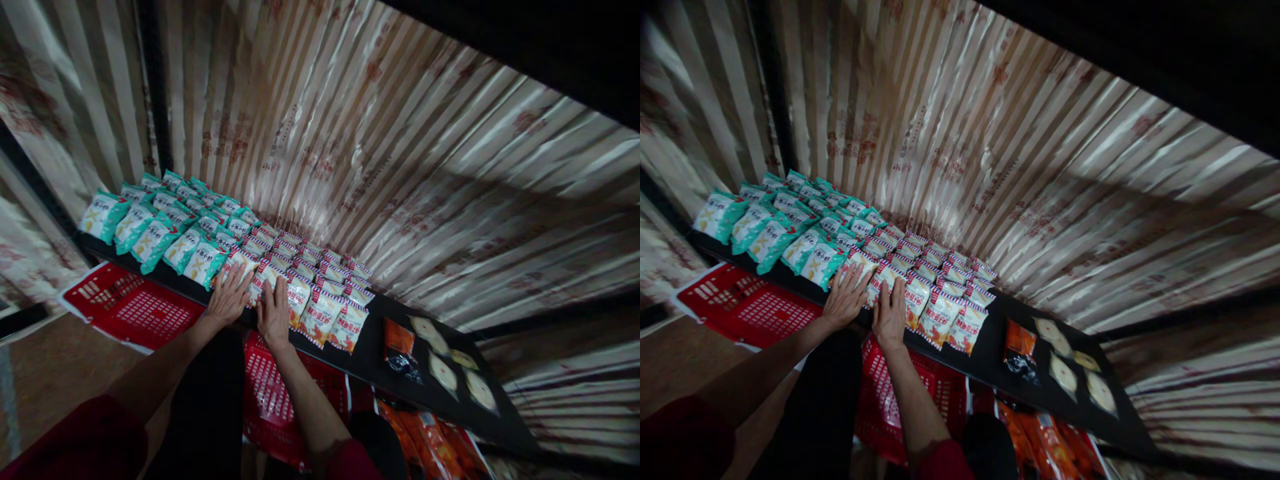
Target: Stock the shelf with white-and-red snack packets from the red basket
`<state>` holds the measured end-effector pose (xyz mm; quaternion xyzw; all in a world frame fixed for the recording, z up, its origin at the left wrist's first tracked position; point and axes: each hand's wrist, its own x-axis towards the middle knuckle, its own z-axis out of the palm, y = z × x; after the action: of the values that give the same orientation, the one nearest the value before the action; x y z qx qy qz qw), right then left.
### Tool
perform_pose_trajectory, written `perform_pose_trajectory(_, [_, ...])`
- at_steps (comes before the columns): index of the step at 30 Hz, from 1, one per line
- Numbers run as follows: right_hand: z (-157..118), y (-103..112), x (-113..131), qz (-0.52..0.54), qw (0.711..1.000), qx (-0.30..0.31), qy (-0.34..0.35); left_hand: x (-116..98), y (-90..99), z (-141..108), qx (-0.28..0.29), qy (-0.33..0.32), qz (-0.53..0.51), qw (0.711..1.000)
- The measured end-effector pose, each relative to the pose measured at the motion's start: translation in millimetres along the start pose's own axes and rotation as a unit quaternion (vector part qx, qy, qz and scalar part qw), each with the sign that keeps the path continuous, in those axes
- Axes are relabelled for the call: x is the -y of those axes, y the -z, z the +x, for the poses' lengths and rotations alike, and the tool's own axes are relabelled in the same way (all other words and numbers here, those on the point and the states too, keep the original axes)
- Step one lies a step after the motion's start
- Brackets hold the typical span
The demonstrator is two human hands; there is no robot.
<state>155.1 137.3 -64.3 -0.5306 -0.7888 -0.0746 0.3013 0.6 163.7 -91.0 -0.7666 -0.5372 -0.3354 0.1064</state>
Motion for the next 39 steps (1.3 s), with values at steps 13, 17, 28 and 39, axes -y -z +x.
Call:
perform_pose_trajectory(13, [-3.4,-1.2,-4.0,-0.046,0.999,0.014,0.000,0.1,1.6,0.5,0.023,-0.007,-0.003,1.000])
perform_pose_trajectory(17, [-2.8,-1.0,-3.8,-0.044,0.999,0.018,0.000,-0.5,2.7,0.8,0.027,-0.008,-0.001,1.000])
perform_pose_trajectory(28, [-12.9,8.0,-6.3,-0.051,0.999,0.003,0.014,-1.7,4.3,-3.9,-0.015,-0.025,0.005,1.000])
perform_pose_trajectory(39, [-9.3,9.0,-10.8,-0.036,0.998,0.044,-0.001,-24.1,6.8,11.3,0.033,-0.077,-0.020,0.996])
